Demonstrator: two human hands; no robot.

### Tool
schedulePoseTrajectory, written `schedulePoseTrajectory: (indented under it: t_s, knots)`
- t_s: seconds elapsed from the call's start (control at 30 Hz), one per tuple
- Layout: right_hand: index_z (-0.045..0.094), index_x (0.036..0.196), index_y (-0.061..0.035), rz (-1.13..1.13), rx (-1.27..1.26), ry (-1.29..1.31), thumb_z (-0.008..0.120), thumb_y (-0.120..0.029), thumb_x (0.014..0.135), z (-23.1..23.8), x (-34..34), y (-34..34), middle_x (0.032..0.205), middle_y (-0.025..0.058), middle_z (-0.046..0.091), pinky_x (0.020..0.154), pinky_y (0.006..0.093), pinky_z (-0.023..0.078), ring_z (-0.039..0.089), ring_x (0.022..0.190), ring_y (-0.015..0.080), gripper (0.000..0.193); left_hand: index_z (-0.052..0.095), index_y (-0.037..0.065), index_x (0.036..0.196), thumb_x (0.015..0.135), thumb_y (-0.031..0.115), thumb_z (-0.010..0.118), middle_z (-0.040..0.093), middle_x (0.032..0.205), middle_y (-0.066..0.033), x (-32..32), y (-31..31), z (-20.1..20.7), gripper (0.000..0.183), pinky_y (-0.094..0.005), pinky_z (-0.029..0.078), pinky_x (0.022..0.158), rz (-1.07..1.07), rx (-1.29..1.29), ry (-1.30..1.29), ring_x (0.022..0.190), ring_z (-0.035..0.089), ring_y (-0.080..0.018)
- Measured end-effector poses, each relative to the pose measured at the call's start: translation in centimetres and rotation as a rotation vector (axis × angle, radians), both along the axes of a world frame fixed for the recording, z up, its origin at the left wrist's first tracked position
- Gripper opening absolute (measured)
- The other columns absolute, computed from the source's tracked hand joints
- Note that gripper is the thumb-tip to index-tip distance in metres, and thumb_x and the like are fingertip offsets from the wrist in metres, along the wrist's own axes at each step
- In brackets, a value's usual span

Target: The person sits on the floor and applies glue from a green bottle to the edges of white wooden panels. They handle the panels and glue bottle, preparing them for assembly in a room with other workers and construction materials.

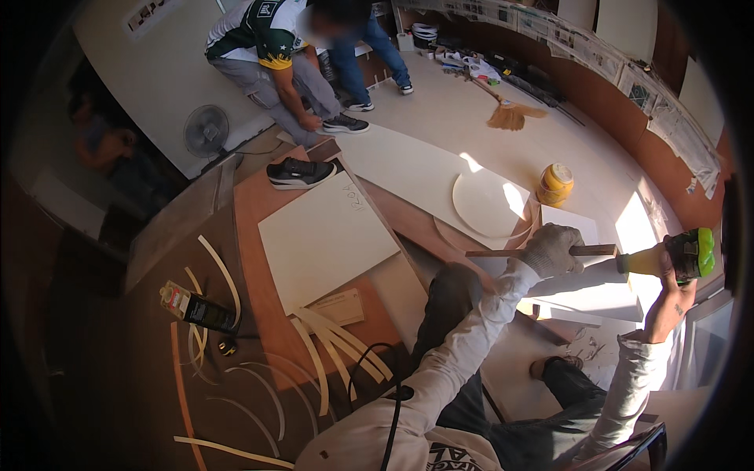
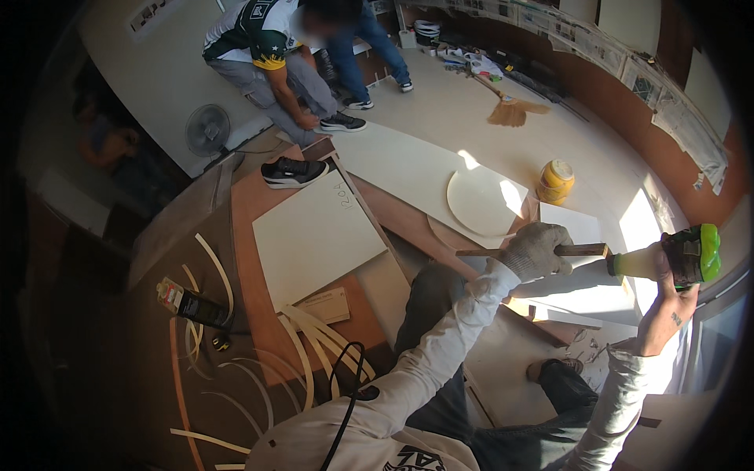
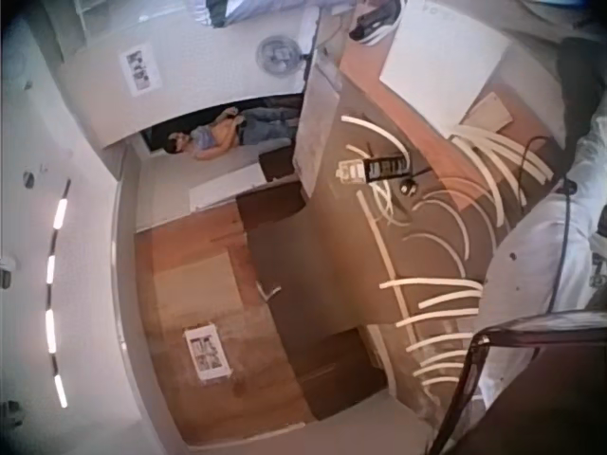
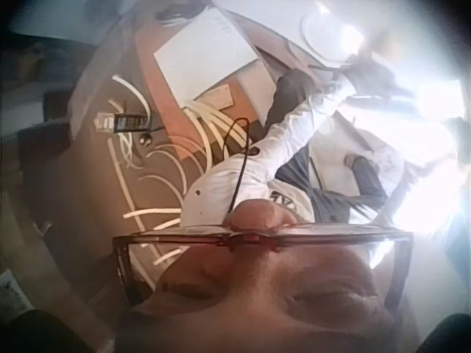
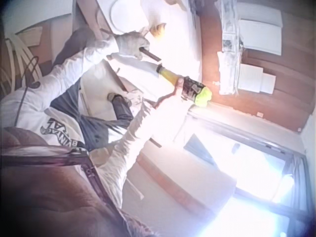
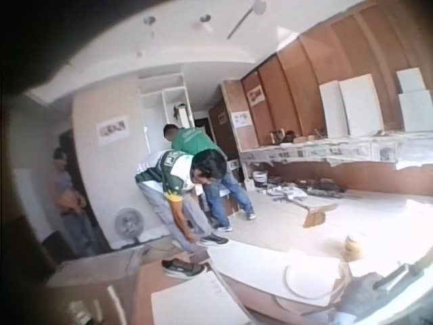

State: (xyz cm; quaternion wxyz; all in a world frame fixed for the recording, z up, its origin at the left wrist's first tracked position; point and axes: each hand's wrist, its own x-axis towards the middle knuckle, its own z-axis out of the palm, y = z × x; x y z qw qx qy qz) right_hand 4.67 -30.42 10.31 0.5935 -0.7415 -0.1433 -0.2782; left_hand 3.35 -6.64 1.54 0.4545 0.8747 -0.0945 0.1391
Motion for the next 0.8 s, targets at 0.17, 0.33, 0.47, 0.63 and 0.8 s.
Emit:
schedulePoseTrajectory:
  t_s: [0.17,0.33,0.47,0.63,0.8]
  knots:
    - [0.065,0.113,-0.0008,-0.093,0.009,0.034,0.076,-0.026,0.083,0.4,-0.1,-1.0,0.103,0.0076,0.069,0.097,0.0336,0.044,0.063,0.097,0.018,0.041,0.067,0.004,0.092,0.065,0.025,0.08,0.068,0.09,-0.0142,0.0,0.4,0.9,0.036,-0.0387,0.051,0.079,-0.015,-0.01,0.054,0.086,0.066,-0.0305]
    - [0.065,0.11,0.0002,-0.01,0.041,0.016,0.075,-0.013,0.081,2.1,-1.5,1.2,0.102,0.0083,0.07,0.095,0.0318,0.045,0.063,0.097,0.0159,0.033,0.068,0.003,0.094,0.069,0.024,0.079,0.07,0.091,-0.016,0.2,-0.4,0.4,0.034,-0.0373,0.053,0.077,0.022,0.047,0.049,0.084,0.068,-0.0293]
    - [0.062,0.104,-0.002,-0.059,0.139,-0.03,0.081,-0.011,0.075,5.6,-2.7,2.6,0.094,0.0057,0.071,0.083,0.0282,0.05,0.065,0.085,0.0139,0.036,0.066,0.0,0.089,0.066,0.03,0.085,0.066,0.076,-0.0138,0.9,-0.2,-0.4,0.042,-0.0368,0.051,0.069,0.006,0.05,0.062,0.07,0.064,-0.0256]
    - [0.062,0.099,-0.0019,-0.015,0.141,0.013,0.082,-0.012,0.074,5.4,-3.2,1.8,0.09,0.007,0.071,0.078,0.0287,0.052,0.066,0.083,0.0146,0.034,0.065,0.0,0.086,0.065,0.027,0.086,0.067,0.075,-0.0121,1.0,-1.4,-0.6,0.04,-0.0342,0.05,0.065,-0.013,0.047,0.02,0.066,0.063,-0.0214]
    - [0.061,0.101,-0.0007,0.016,0.183,0.068,0.081,-0.01,0.074,3.7,-2.8,2.9,0.09,0.0074,0.071,0.077,0.0305,0.053,0.066,0.082,0.0157,0.035,0.065,0.0,0.087,0.066,0.019,0.086,0.067,0.076,-0.0107,1.0,-1.2,-1.0,0.036,-0.0326,0.051,0.065,-0.034,0.049,-0.058,0.066,0.062,-0.0182]
